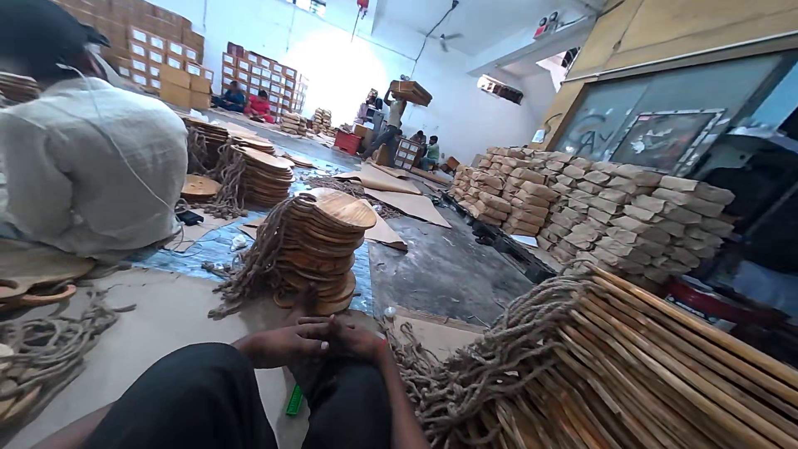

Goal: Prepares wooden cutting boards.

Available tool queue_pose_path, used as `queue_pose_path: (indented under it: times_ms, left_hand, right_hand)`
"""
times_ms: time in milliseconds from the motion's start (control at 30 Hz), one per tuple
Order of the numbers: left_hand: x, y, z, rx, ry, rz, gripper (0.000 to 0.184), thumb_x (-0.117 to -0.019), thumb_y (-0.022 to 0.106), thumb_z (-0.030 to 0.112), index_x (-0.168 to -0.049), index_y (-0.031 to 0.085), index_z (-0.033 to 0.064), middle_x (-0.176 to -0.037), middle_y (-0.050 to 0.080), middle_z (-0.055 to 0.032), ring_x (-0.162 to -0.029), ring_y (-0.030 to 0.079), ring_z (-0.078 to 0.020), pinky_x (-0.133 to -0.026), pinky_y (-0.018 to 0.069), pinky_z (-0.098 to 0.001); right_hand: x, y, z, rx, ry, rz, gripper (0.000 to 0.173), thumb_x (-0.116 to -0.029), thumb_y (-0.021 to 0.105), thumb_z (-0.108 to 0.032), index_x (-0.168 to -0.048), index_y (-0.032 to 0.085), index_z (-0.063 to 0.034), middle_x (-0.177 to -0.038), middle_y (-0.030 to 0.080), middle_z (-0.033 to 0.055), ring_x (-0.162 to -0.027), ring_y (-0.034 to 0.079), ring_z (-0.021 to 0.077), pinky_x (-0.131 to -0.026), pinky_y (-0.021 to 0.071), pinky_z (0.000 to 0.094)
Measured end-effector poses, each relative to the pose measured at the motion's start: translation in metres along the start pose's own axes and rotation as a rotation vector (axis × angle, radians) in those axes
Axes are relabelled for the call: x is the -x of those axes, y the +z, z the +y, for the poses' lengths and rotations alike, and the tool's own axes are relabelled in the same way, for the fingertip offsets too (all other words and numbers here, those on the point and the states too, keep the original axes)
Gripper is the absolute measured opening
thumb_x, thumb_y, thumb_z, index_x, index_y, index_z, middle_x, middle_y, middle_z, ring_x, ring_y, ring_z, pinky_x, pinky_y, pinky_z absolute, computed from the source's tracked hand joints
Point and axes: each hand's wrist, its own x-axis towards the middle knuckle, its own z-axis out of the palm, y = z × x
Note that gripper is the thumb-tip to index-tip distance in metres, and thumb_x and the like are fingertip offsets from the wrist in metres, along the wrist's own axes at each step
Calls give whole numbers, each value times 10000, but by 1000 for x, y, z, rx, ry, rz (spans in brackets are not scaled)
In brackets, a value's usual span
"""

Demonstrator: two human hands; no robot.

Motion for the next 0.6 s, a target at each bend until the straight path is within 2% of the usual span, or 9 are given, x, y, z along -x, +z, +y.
queue_pose_path:
  times_ms: [233, 333, 433, 600]
  left_hand:
    - [-1, -1, -1, -1, 17, -15, 437, -1025, 497, 246, -1453, 495, 159, -1236, 642, -19, -1083, 635, -139, -966, 531, -365]
    - [0, -1, 0, -8, 11, -20, 453, -1023, 498, 250, -1469, 486, 168, -1249, 640, -19, -1092, 637, -144, -965, 536, -373]
    - [0, -1, 1, -12, 3, -26, 455, -1026, 489, 238, -1477, 476, 181, -1259, 637, -18, -1101, 637, -143, -972, 536, -370]
    - [0, -2, -2, -7, 14, -18, 487, -1022, 504, 242, -1503, 455, 187, -1263, 634, -33, -1089, 636, -146, -964, 534, -370]
  right_hand:
    - [0, 0, 2, -22, -3, 20, 549, -1108, 190, -386, -1303, 576, -50, -1051, 696, -11, -942, 658, 31, -864, 551, 244]
    - [1, 0, 1, -16, -5, 11, 556, -1109, 199, -388, -1352, 558, -39, -1109, 695, 5, -987, 660, 43, -897, 550, 254]
    - [-1, 0, 2, -3, -13, 13, 560, -1103, 209, -405, -1323, 568, -36, -1077, 696, -2, -969, 663, 38, -881, 554, 249]
    - [-2, -2, 5, -19, -8, -2, 579, -1103, 215, -424, -1384, 542, -38, -1170, 685, 24, -1036, 658, 66, -930, 547, 278]
